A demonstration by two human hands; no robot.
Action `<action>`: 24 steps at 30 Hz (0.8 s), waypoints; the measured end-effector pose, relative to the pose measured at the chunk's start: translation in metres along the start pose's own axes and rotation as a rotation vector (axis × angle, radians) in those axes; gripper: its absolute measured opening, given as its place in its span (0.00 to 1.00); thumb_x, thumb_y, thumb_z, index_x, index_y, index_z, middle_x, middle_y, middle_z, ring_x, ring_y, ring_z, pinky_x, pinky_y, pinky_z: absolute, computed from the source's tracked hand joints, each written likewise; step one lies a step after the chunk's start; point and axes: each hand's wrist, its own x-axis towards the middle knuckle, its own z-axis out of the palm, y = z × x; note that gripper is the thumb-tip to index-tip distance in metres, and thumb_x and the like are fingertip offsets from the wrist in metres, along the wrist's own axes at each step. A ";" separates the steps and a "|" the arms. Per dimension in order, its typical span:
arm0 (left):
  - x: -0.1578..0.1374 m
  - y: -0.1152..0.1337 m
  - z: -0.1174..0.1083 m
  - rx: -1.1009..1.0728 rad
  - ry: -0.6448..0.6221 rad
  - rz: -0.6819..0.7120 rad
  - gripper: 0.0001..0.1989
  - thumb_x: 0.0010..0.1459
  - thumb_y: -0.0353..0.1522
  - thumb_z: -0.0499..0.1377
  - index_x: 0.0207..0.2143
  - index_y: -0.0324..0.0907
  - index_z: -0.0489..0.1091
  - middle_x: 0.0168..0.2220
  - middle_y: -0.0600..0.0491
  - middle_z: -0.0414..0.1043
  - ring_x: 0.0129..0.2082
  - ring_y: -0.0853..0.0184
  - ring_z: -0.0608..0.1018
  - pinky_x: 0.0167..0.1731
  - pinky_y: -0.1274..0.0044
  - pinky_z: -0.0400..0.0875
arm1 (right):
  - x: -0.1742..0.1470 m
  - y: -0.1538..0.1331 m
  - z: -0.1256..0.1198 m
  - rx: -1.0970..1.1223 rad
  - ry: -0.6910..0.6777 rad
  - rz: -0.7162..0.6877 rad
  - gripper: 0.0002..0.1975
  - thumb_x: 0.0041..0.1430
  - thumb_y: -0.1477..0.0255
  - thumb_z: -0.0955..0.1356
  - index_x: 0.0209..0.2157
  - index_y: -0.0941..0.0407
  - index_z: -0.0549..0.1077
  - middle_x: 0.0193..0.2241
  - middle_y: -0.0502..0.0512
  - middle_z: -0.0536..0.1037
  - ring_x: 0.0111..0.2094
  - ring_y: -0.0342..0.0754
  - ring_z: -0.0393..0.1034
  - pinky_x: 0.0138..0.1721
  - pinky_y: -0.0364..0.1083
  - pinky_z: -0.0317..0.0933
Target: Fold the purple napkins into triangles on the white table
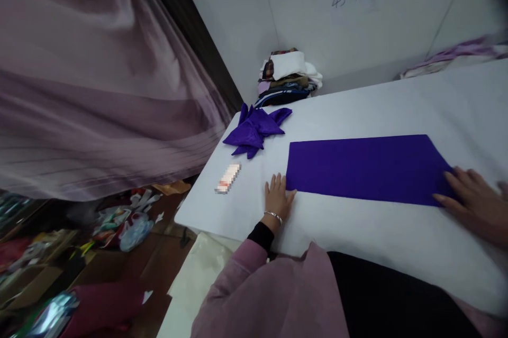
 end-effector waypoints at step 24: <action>0.136 0.022 -0.022 -0.137 0.002 0.202 0.23 0.63 0.33 0.49 0.60 0.41 0.59 0.64 0.45 0.55 0.64 0.60 0.57 0.60 0.62 0.54 | 0.090 -0.011 -0.046 0.202 -0.102 -0.055 0.26 0.61 0.61 0.57 0.58 0.54 0.64 0.57 0.58 0.68 0.60 0.56 0.57 0.58 0.56 0.55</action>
